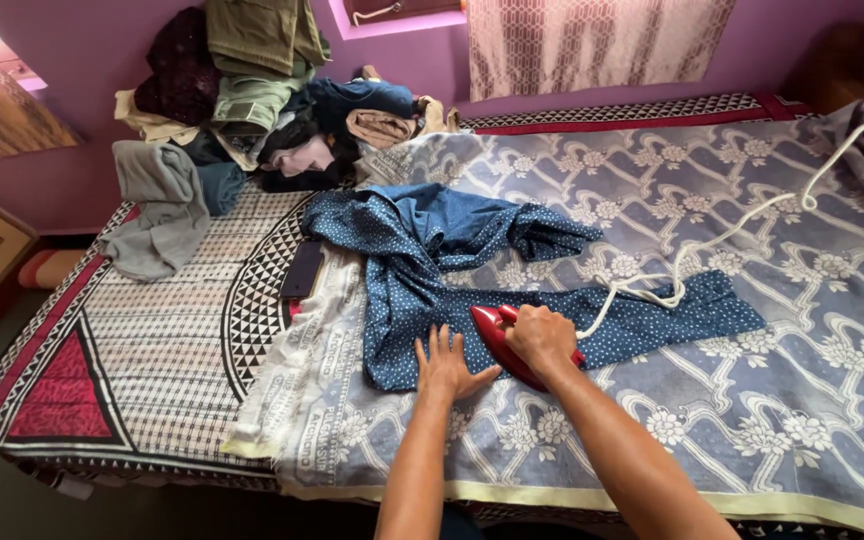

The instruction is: Iron a patterned shirt on a bed and fold it neatly.

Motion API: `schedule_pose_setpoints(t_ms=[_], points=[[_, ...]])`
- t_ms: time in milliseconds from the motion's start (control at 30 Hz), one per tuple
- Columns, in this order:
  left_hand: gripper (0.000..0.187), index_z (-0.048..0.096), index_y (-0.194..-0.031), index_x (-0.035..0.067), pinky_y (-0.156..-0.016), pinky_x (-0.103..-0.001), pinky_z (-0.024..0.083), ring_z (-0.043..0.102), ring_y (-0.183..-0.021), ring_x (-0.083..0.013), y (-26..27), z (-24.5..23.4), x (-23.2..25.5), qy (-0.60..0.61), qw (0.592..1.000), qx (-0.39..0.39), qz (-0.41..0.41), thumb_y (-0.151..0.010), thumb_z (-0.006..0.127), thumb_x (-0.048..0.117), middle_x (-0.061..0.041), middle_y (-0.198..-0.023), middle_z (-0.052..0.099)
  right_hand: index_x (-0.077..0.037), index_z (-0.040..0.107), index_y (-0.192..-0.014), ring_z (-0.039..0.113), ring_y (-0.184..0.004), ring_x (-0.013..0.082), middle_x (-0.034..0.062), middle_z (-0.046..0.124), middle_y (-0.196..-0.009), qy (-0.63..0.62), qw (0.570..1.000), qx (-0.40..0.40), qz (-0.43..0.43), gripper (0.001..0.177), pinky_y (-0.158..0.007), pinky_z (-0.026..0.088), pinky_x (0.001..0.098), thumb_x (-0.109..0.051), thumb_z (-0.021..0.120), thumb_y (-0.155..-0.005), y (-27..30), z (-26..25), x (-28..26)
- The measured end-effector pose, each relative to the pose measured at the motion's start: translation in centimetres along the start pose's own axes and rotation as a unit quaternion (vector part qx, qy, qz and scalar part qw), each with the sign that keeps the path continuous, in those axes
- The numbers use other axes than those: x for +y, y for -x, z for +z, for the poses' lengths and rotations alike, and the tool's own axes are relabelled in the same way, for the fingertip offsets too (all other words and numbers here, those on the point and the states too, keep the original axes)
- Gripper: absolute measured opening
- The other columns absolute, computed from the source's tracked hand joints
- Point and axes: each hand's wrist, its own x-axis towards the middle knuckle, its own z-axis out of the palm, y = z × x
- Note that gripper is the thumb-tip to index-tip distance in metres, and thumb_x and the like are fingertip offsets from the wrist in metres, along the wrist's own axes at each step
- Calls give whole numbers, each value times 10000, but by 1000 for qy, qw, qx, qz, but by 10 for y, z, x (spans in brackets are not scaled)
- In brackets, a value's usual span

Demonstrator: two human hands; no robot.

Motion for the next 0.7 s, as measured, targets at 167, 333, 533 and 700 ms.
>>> schedule_pose_setpoints(t_ms=[167,333,533,700], points=[[1213,99,-1641,129,-1217,-622,-98,-87,-1576,-349,1,14,-1,42,996,74,30,-775,463,896,-143,-1719,-6,-104,791,-1009,754,-936,371,192,765,-995,-23,999,12,25,468,-819,595,477,-540,649,-915,-7,-4,-5],[1220,55,-1646,142,-1213,-613,-132,-137,-1576,-341,4,7,1,39,999,32,20,-775,428,911,-130,-1724,-63,-86,790,-991,750,-938,372,193,763,-988,-41,999,10,28,492,-815,591,475,-554,662,-911,-17,-7,-9],[1220,36,-1648,173,-1212,-602,-166,-180,-1571,-322,2,7,0,42,999,11,14,-759,401,924,-113,-1724,-97,-79,786,-979,785,-834,320,163,788,-938,-24,999,-7,28,534,-722,614,457,-587,625,-949,-22,-4,-13],[1228,28,-1648,180,-1218,-587,-165,-185,-1571,-313,3,5,2,40,999,8,9,-748,398,931,-93,-1725,-103,-84,793,-984,774,-855,324,172,783,-959,-12,1000,-10,20,529,-737,613,439,-587,641,-927,-16,-12,-15]])
